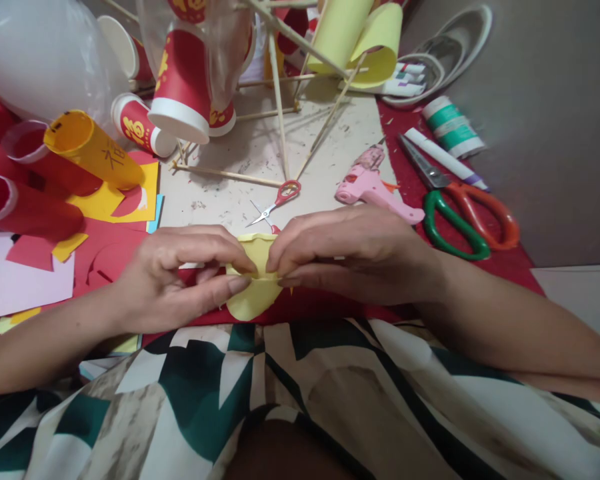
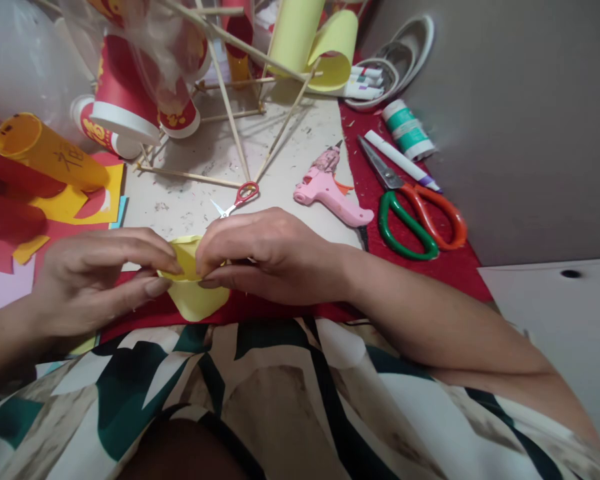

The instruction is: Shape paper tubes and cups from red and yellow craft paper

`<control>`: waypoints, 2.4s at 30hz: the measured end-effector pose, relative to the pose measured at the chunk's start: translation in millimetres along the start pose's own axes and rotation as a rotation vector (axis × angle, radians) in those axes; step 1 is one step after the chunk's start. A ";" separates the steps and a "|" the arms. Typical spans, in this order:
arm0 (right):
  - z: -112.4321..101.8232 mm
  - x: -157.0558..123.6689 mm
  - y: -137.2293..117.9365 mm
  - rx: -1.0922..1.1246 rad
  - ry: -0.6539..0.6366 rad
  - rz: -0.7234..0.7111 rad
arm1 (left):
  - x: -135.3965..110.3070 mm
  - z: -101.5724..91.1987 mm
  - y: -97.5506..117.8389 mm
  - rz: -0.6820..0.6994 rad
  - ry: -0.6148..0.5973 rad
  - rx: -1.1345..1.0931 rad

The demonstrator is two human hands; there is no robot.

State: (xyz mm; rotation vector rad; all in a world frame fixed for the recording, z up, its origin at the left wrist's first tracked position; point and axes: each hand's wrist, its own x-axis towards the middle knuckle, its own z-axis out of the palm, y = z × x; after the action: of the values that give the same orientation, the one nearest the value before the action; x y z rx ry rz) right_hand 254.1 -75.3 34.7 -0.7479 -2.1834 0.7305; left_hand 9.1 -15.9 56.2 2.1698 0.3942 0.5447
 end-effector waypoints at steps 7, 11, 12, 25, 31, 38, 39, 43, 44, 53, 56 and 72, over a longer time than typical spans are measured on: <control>-1.7 4.6 0.3 0.456 0.166 0.257 | 2.9 -8.5 -19.8 -0.005 0.278 -0.231; 4.1 9.1 1.3 0.927 0.330 0.597 | 6.4 -5.7 -25.0 -0.189 0.202 -0.385; 5.9 10.2 2.4 1.031 0.335 0.644 | 6.6 -4.3 -24.8 -0.241 0.180 -0.440; 18.0 12.4 15.3 0.919 0.397 0.798 | 7.8 6.6 -28.3 -0.583 0.188 -1.115; 14.2 2.8 15.6 0.503 0.631 0.620 | 12.4 5.8 -33.9 -0.635 0.301 -1.156; 7.9 -10.0 3.6 0.222 0.690 0.443 | 8.7 14.2 -39.4 -0.640 0.283 -1.199; 7.5 -9.4 1.3 0.215 0.660 0.463 | 7.9 15.9 -40.0 -0.642 0.277 -1.207; 8.5 -7.3 -1.3 0.116 0.607 0.624 | 5.5 20.8 -44.9 -0.645 0.248 -1.224; 9.0 -7.7 0.2 0.098 0.623 0.659 | 5.4 21.3 -46.9 -0.642 0.241 -1.223; 4.5 -13.7 22.4 0.237 0.669 0.755 | 6.1 19.9 -57.6 -0.561 0.286 -1.137; 6.4 -13.1 25.8 0.263 0.670 0.782 | 3.3 21.1 -55.3 -0.537 0.210 -1.042; 9.7 7.8 12.8 0.436 0.654 0.796 | 5.4 12.4 -61.2 -0.611 0.038 -1.393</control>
State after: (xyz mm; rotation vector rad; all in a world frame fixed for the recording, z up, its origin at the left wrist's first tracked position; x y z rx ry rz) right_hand 245.8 -64.0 23.6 -1.3908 -1.0540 1.0993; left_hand 14.6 14.8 1.9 0.6481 0.4619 0.3194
